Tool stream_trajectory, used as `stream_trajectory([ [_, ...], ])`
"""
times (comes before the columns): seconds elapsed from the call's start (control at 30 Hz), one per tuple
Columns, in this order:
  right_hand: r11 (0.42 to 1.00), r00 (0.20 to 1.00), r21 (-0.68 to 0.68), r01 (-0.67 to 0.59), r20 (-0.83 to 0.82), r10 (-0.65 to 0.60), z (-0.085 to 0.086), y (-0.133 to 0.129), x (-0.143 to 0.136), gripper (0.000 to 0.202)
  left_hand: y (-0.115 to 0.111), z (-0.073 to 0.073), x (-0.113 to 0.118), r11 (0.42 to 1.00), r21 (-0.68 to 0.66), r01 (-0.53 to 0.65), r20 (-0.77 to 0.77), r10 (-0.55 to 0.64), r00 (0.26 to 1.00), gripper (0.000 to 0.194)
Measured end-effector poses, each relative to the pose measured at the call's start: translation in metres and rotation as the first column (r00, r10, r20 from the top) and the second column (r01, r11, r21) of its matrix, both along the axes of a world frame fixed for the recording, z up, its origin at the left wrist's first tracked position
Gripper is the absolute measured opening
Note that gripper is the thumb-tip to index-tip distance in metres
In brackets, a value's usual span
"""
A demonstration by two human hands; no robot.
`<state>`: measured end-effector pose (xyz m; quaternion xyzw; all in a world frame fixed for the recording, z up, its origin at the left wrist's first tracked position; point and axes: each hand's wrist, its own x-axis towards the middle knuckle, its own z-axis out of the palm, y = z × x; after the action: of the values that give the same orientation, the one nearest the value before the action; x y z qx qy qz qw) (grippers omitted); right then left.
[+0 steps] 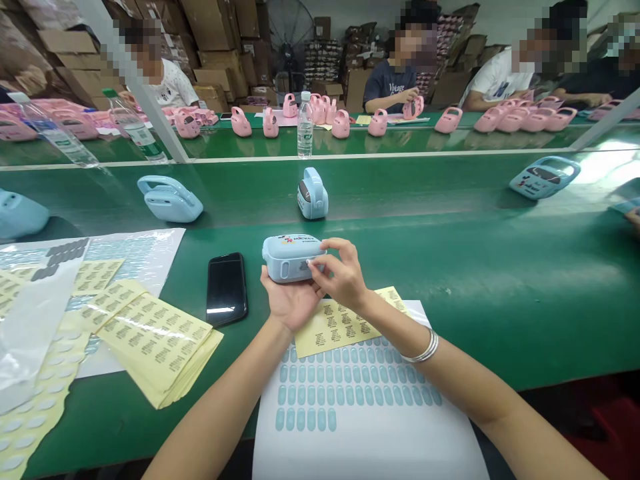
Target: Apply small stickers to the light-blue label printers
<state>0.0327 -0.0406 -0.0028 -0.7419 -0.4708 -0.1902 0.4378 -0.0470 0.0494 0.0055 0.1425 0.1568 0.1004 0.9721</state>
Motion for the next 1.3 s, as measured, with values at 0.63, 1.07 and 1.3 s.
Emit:
stream_trajectory([
  [0.63, 0.779, 0.922, -0.509, -0.366, -0.313, 0.228, -0.014, -0.052, -0.023, 0.007, 0.012, -0.005, 0.005, 0.987, 0.160, 0.006, 0.046, -0.014, 0.999, 0.083],
  [1.07, 0.826, 0.908, -0.385, -0.411, -0.095, 0.408, -0.029, -0.118, -0.132, 0.021, 0.011, 0.002, -0.002, 0.984, 0.160, 0.074, 0.097, -0.090, 0.991, 0.074],
  [1.3, 0.877, 0.927, -0.351, -0.327, 0.061, 0.369, -0.029, -0.107, -0.132, 0.017, 0.007, 0.000, -0.005, 0.874, 0.485, 0.022, 0.165, -0.116, 0.979, 0.071],
])
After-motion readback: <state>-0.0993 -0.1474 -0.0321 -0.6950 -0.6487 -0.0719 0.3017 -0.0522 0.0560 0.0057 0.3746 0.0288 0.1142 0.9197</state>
